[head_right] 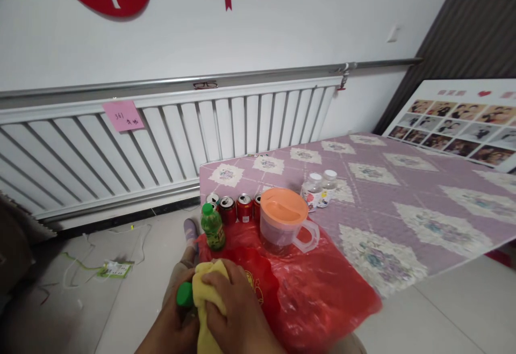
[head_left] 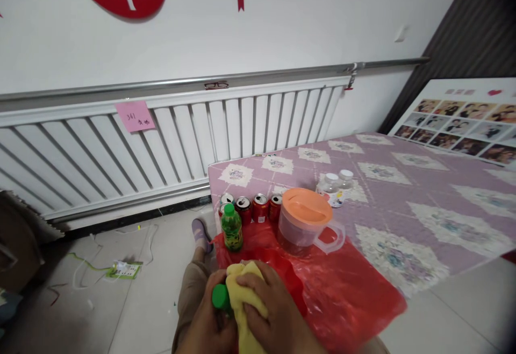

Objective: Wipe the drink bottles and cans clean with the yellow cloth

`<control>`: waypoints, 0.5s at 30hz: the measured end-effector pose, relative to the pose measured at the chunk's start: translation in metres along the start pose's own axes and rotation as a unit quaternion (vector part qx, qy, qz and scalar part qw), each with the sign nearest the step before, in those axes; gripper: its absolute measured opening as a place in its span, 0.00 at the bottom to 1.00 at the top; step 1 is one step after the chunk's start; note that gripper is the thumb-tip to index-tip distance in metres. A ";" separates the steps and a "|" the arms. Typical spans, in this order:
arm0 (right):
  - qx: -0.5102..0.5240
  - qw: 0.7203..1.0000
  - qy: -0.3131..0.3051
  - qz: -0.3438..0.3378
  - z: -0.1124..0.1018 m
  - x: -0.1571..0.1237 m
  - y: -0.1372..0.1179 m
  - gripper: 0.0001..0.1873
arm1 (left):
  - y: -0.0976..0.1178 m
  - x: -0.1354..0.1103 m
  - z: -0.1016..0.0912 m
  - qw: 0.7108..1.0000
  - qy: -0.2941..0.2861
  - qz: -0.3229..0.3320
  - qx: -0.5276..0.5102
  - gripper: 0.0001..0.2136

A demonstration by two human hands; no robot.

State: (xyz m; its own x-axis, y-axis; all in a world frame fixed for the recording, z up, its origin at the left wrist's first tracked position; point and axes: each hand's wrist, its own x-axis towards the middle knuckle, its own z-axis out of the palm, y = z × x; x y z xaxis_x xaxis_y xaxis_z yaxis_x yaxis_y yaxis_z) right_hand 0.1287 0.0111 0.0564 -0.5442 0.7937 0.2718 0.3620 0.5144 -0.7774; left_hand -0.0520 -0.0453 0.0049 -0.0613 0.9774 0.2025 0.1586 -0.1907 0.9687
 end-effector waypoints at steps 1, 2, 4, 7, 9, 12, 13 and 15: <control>0.010 1.000 0.002 0.021 -0.001 0.002 0.006 0.24 | -0.002 -0.001 -0.002 1.000 -0.003 0.001 -0.001 0.28; 0.023 0.999 0.003 0.041 -0.001 0.004 0.013 0.22 | -0.004 -0.002 -0.004 1.000 -0.004 -0.001 -0.007 0.28; 0.052 0.995 0.002 0.081 0.000 0.005 0.032 0.20 | -0.009 -0.005 -0.008 1.000 0.006 -0.011 -0.026 0.28; 0.090 0.981 0.042 0.168 0.004 0.001 0.058 0.20 | -0.014 -0.009 -0.012 0.996 0.017 -0.049 -0.066 0.29; 0.096 0.969 0.081 0.213 0.007 -0.004 0.066 0.24 | -0.014 -0.010 -0.012 0.992 0.026 -0.076 -0.099 0.30; 0.077 0.959 0.126 0.244 0.011 -0.009 0.064 0.28 | -0.010 -0.009 -0.010 0.986 0.026 -0.097 -0.132 0.29; 0.071 0.961 0.123 0.238 0.012 -0.010 0.061 0.28 | -0.009 -0.008 -0.009 0.985 0.023 -0.102 -0.137 0.28; 0.063 0.972 0.078 0.214 0.012 -0.012 0.053 0.27 | -0.005 -0.008 -0.008 0.984 0.022 -0.107 -0.141 0.27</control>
State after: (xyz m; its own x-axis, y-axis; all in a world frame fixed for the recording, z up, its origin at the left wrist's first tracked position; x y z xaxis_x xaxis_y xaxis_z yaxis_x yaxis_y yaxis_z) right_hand 0.1451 0.0252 0.0046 -0.2398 0.9707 -0.0177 0.4291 0.0896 -0.8988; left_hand -0.0600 -0.0528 0.0001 -0.1079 0.9941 -0.0109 -0.1422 -0.0046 0.9898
